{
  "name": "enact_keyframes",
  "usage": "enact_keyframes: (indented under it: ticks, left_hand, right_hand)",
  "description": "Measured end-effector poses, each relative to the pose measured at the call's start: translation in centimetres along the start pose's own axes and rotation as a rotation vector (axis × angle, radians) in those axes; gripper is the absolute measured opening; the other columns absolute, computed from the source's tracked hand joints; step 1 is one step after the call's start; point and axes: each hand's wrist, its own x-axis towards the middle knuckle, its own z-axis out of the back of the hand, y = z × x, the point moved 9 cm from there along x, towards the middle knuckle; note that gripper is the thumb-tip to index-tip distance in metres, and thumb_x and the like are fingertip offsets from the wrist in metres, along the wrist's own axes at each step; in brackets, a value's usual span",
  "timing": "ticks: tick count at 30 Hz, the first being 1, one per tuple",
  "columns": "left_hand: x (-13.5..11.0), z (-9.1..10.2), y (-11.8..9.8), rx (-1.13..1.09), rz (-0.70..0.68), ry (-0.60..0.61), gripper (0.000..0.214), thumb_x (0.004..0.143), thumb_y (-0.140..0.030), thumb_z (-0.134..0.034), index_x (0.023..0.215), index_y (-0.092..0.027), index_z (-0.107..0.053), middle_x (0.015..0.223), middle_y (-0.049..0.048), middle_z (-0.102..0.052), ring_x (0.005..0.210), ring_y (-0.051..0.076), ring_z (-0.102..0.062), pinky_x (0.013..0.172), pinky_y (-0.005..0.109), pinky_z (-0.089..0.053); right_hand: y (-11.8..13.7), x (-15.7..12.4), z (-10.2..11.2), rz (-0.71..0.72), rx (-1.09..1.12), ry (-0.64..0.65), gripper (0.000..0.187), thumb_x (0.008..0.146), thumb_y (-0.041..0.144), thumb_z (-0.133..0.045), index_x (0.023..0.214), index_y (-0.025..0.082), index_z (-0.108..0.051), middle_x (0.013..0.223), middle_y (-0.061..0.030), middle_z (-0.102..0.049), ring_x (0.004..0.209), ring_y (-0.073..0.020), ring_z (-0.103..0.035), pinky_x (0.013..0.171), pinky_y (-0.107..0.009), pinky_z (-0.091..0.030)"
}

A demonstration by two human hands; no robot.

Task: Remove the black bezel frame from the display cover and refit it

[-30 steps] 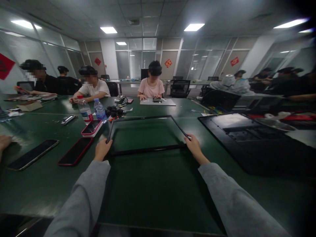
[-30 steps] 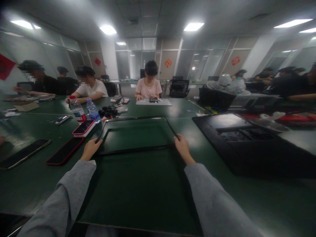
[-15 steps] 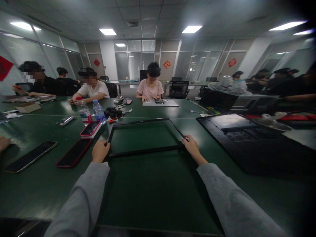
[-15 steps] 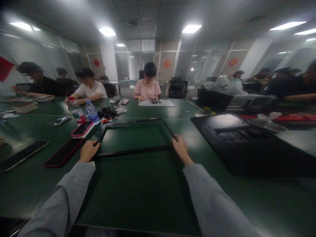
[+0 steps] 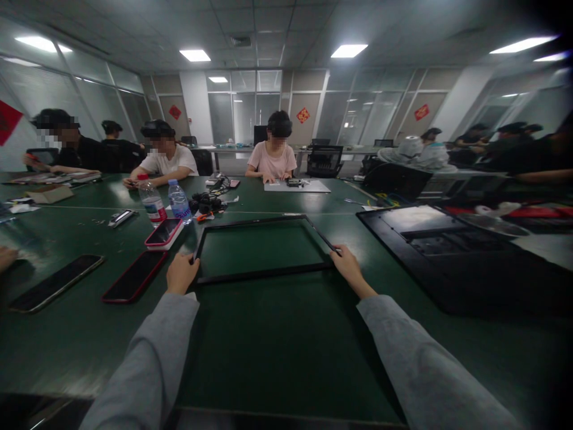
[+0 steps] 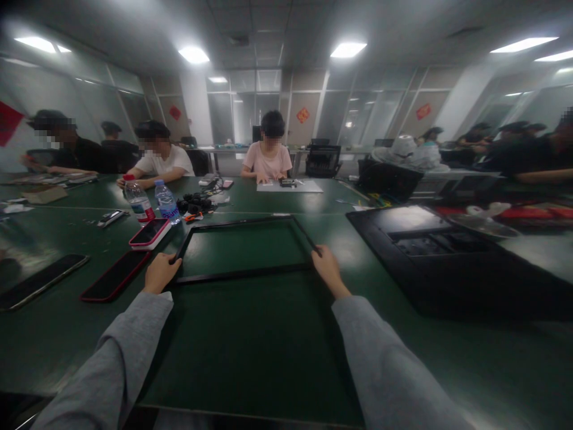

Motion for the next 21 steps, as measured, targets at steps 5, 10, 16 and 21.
enact_keyframes:
  ticks: [5,10,16,21]
  left_hand:
    - [-0.04,0.04,0.1,-0.003,0.012,0.0,0.046,0.09,-0.047,-0.047,0.122,-0.025,-0.071,0.121,0.0145,-0.064,0.104,0.031,-0.065,0.079,0.037,-0.05]
    - [-0.1,0.08,-0.05,0.021,0.004,0.005,0.045,0.091,-0.047,-0.046,0.122,-0.024,-0.071,0.123,0.0143,-0.063,0.104,0.029,-0.065,0.08,0.035,-0.05]
    - [-0.06,-0.12,-0.11,0.048,0.006,0.033,0.047,0.093,-0.046,-0.044,0.124,-0.022,-0.068,0.126,0.0136,-0.061,0.107,0.028,-0.064,0.084,0.035,-0.05]
    - [0.04,-0.31,0.06,0.036,0.012,0.043,0.048,0.093,-0.047,-0.044,0.127,-0.022,-0.067,0.127,0.0137,-0.06,0.108,0.029,-0.064,0.085,0.036,-0.05]
  right_hand:
    - [-0.11,0.02,-0.23,0.02,0.007,0.019,0.039,0.081,0.039,-0.055,0.114,0.02,-0.066,0.105,-0.0114,-0.072,0.092,-0.0271,-0.067,0.081,-0.04,-0.051]
    - [-0.11,-0.06,-0.48,-0.025,-0.027,0.065,0.044,0.085,0.037,-0.053,0.123,0.017,-0.063,0.117,-0.0145,-0.069,0.104,-0.0283,-0.065,0.09,-0.041,-0.049]
    - [0.4,-0.32,-0.42,-0.027,-0.054,0.084,0.043,0.086,0.034,-0.052,0.124,0.015,-0.062,0.119,-0.0133,-0.068,0.108,-0.026,-0.064,0.094,-0.038,-0.047]
    - [0.35,-0.25,-0.51,-0.012,-0.016,0.085,0.04,0.085,0.033,-0.053,0.119,0.016,-0.063,0.101,-0.0102,-0.071,0.096,-0.0243,-0.066,0.087,-0.035,-0.049]
